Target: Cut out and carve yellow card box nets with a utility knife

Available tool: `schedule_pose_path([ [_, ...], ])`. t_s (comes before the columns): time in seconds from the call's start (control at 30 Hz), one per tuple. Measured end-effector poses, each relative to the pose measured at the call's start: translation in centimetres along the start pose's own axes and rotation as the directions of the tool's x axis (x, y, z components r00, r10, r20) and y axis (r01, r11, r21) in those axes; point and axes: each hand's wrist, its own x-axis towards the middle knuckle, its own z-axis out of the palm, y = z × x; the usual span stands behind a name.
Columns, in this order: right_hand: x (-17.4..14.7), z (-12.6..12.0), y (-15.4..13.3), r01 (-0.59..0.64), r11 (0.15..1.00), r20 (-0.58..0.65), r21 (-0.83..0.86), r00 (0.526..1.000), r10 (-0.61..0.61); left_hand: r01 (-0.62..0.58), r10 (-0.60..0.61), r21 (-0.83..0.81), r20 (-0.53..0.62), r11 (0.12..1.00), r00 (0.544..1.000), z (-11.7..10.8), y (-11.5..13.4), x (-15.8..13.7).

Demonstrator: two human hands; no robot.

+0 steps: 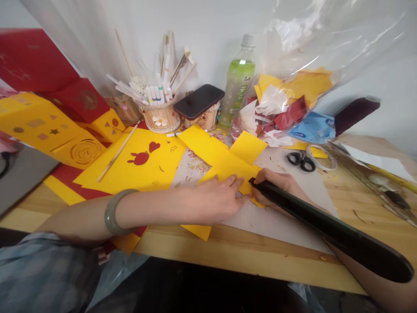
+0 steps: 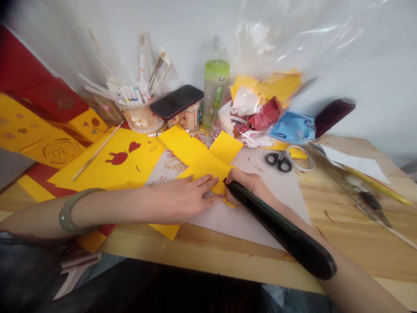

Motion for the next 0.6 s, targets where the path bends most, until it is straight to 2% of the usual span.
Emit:
schedule_pose_path([
  [0.3,-0.1,-0.2,0.8,0.033,0.998,0.046,-0.053,0.998,-0.031,0.001,-0.002,-0.016,-0.028,1.0,1.0,0.3,-0.1,0.0],
  [0.6,-0.2,-0.3,1.0,0.075,0.989,0.01,-0.131,0.997,-0.074,-0.005,-0.003,0.072,0.105,0.997,0.994,-0.4,0.2,0.2],
])
